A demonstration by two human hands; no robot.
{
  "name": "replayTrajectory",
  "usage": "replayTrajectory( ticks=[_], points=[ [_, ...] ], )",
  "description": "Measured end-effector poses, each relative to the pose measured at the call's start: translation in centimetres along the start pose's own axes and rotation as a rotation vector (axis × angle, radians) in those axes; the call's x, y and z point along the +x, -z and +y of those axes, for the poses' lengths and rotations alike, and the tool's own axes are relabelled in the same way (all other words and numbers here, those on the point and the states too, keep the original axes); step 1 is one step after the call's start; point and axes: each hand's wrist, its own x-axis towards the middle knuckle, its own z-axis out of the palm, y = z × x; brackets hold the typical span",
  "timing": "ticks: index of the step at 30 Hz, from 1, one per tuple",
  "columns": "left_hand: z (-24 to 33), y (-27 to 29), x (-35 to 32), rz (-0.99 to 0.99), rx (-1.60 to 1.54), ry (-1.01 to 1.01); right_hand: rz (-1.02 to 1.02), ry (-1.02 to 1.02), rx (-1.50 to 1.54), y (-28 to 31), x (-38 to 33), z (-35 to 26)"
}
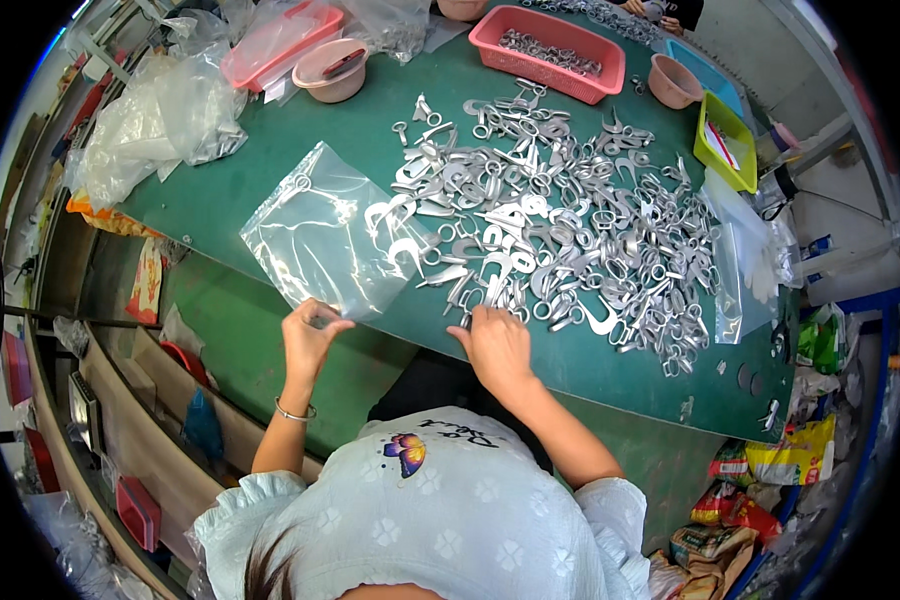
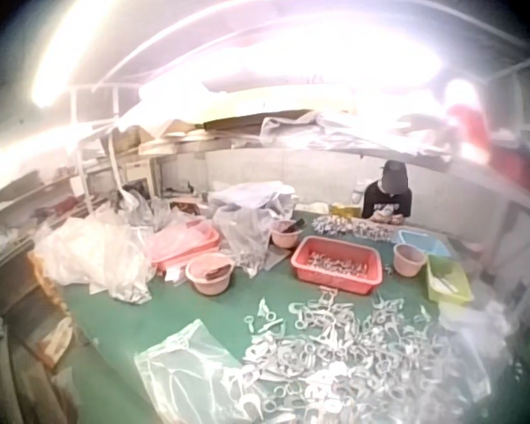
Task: The person sorts a large pile of silver metal hooks and fasteners on a green workbench. They pick up individual pieces, inspect them, and place them into clear plastic bags. The person occasionally moves the bags to a shelf and returns to the table to continue sorting the remaining hardware.
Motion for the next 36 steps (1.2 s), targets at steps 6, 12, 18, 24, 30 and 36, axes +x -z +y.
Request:
replayTrajectory(
  ticks=[6, 12, 18, 24, 30, 36],
  points=[
    [0.8, -1.9, -2.6, -0.021, -0.274, 0.112, 0.033, -0.203, 0.223, -0.3, -0.5, 1.1],
    [3.5, -1.9, -3.7, 0.297, -0.675, 0.187, -0.243, -0.385, 1.202, 2.3, -0.1, -1.3],
    [3.9, -2.2, -3.7, 0.315, -0.263, -0.207, -0.025, -0.014, 0.951, -0.4, 5.1, -7.3],
    [2.9, -1.8, -4.0, 0.300, -0.340, -0.067, 0.081, 0.058, 0.903, 2.1, 4.3, -7.4],
    [4.0, -2.5, -3.6, 0.381, -0.481, 0.032, 0.062, 0.150, 0.531, -1.0, 2.9, -5.4],
    [3.7, -2.8, -3.1, 0.485, -0.493, -0.102, 0.051, 0.151, 0.551, 0.1, 3.2, -5.4]
  ],
)
